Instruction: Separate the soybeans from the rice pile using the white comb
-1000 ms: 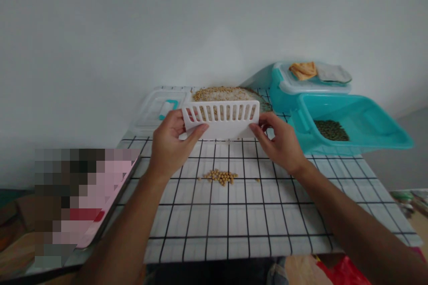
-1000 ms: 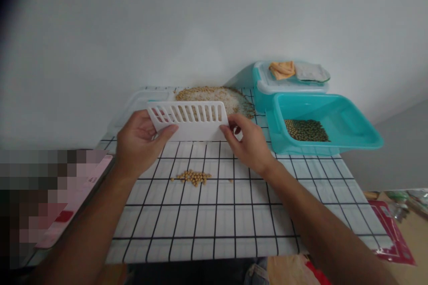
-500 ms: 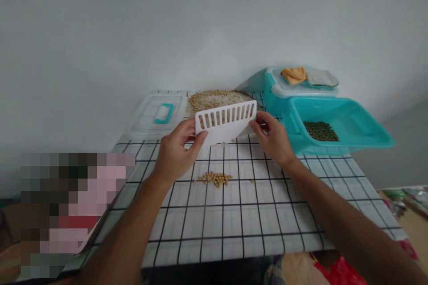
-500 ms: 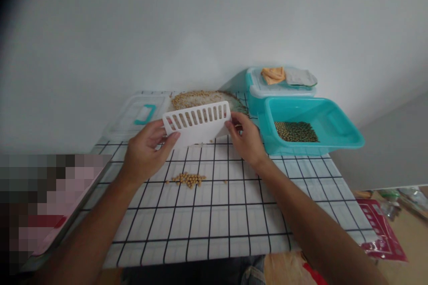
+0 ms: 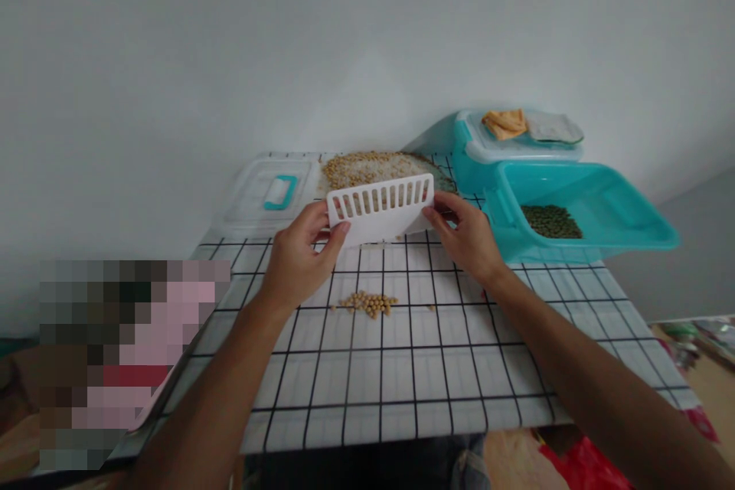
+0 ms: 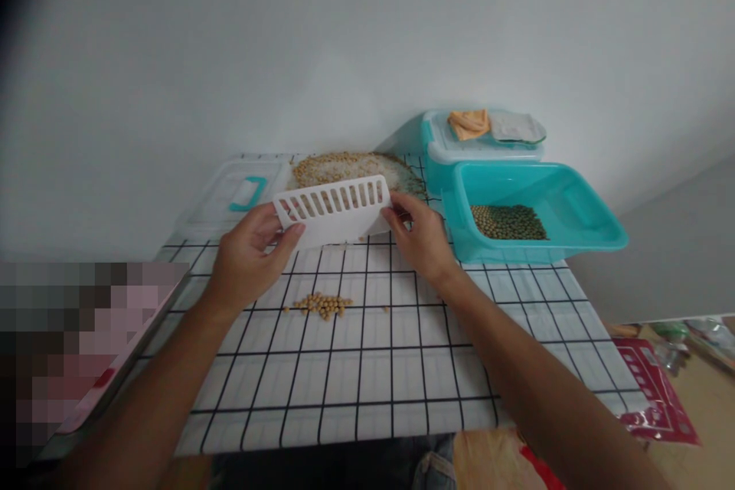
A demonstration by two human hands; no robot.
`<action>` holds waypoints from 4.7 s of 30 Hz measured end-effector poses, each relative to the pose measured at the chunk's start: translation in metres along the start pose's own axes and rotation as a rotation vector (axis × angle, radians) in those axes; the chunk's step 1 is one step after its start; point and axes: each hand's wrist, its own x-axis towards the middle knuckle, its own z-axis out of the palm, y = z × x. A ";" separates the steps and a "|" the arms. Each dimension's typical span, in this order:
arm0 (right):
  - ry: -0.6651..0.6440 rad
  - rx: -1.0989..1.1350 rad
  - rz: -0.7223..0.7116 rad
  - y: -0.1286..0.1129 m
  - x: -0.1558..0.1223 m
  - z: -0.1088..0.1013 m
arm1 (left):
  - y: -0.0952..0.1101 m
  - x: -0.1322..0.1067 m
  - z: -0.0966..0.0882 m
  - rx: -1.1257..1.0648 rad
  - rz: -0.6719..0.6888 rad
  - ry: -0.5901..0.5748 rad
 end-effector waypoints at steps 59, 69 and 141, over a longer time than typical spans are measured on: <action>-0.323 -0.094 0.025 -0.042 -0.022 -0.029 | 0.037 -0.006 -0.033 0.184 -0.032 -0.144; -0.288 -0.288 0.118 -0.082 -0.097 -0.045 | 0.057 -0.048 -0.046 0.159 -0.109 -0.323; -0.301 -0.244 0.066 -0.057 -0.058 -0.037 | 0.033 -0.032 -0.035 0.061 -0.151 -0.324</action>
